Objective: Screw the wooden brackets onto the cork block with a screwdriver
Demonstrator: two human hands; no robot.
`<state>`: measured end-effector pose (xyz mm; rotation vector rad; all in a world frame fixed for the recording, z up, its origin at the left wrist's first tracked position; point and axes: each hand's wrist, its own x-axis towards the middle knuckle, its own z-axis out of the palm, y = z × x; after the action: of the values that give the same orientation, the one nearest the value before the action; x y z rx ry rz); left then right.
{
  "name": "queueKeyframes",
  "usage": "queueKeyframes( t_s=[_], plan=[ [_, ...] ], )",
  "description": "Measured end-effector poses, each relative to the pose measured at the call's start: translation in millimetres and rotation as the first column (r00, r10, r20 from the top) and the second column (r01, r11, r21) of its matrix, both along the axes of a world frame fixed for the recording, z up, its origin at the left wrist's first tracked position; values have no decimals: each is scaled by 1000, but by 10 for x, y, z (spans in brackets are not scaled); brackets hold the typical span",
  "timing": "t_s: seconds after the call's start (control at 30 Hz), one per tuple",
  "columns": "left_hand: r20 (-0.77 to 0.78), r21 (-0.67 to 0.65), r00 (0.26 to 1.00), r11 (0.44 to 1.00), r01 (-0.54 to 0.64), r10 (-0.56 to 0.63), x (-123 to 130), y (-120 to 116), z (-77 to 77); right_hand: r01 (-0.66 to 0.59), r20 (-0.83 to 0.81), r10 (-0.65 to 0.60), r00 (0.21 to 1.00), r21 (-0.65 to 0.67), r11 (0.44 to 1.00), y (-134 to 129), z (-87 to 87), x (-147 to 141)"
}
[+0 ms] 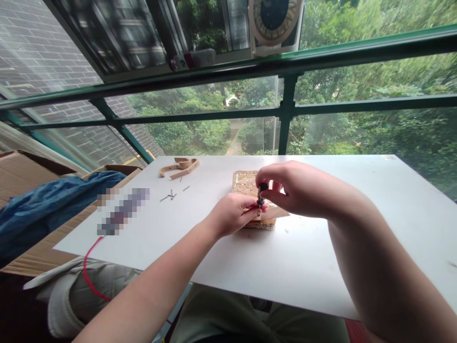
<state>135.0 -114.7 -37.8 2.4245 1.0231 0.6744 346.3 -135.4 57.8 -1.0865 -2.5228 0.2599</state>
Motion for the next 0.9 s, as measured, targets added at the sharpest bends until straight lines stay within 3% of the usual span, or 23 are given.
queueKeyframes(
  t_s=[0.27,0.53,0.9],
  plan=[
    [40,2,999,1000,-8,8,-13,3,-60,66,43,-67,997,20,998,0,-11,-66],
    [43,-57,996,995,-81,84,7,-24,-5,93,51,-97,994,84,992,18,-55,-68],
    [27,93,995,991,-99,96,7,5,-32,111,60,-117,991,85,990,-26,-35,-123]
  ],
)
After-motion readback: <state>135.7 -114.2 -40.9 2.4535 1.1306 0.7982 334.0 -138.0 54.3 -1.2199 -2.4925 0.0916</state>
